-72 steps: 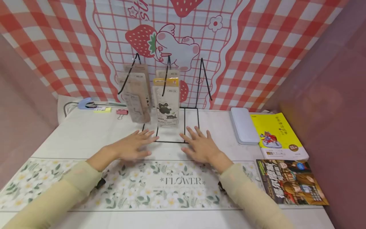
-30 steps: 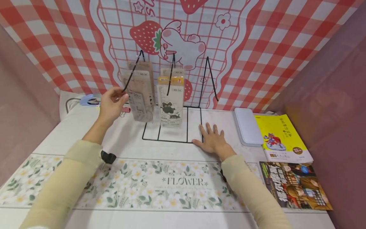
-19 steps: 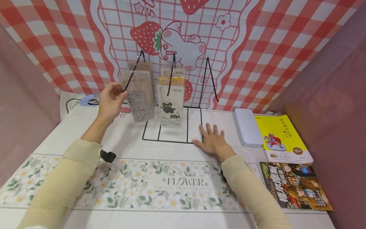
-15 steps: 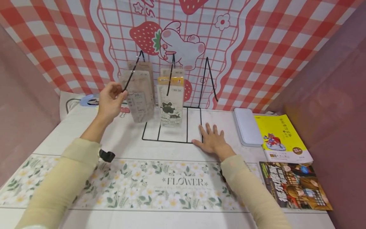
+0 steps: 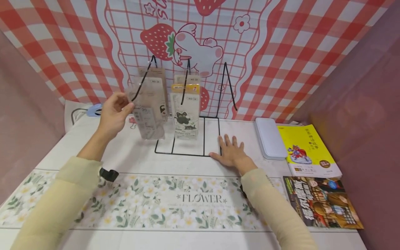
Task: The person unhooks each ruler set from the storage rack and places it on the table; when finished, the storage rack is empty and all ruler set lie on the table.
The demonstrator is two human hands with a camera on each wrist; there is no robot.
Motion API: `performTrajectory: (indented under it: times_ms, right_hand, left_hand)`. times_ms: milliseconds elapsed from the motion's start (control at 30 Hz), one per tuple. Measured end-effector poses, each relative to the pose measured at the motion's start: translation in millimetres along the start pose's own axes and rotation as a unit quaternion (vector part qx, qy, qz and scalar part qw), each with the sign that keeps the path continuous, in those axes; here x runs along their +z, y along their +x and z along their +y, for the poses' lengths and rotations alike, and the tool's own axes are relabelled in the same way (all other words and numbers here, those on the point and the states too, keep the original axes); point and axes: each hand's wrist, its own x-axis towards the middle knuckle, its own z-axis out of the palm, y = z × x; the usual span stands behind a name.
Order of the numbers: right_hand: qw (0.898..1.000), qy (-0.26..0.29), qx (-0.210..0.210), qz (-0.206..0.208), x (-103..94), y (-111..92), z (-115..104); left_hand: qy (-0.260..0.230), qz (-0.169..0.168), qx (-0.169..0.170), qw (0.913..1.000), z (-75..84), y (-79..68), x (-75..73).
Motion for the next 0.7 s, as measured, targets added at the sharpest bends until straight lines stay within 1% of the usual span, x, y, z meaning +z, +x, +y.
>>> performTrajectory:
  times_ms: [67,133,233,300,433,567,633,700]
  right_hand:
    - [1.0,-0.003,-0.003,0.001,0.4,-0.3,0.0]
    - [1.0,-0.005,-0.007,0.004,-0.1,-0.8,0.0]
    - [1.0,-0.008,-0.008,0.009,-1.0,-1.9,0.2]
    - [1.0,-0.008,-0.009,0.012,-1.4,-2.3,0.4]
    - [1.0,-0.007,-0.011,0.01,-1.6,-2.7,0.1]
    - [1.0,-0.007,-0.013,0.011,-2.6,-3.5,-0.1]
    - [1.0,-0.007,-0.014,0.011,-2.7,-3.9,-0.3]
    - [1.0,-0.005,-0.015,0.011,-2.5,-3.9,-0.2]
  left_hand:
    - [-0.007,-0.011,0.007,0.9999,2.1,-4.4,-4.0]
    - [-0.023,-0.022,0.021,0.9993,3.1,-8.5,-7.9]
    - [-0.048,-0.049,0.039,0.9969,3.2,-14.4,-13.8]
    - [-0.065,-0.069,0.043,0.9945,2.7,-18.0,-18.2]
    - [-0.1,-0.108,0.039,0.9884,3.8,-24.0,-27.8]
    - [-0.089,-0.137,0.033,0.986,9.7,-28.6,-38.3]
    - [-0.081,-0.14,0.03,0.9863,14.3,-30.7,-42.9]
    - [-0.083,-0.143,0.024,0.986,18.8,-32.4,-47.4]
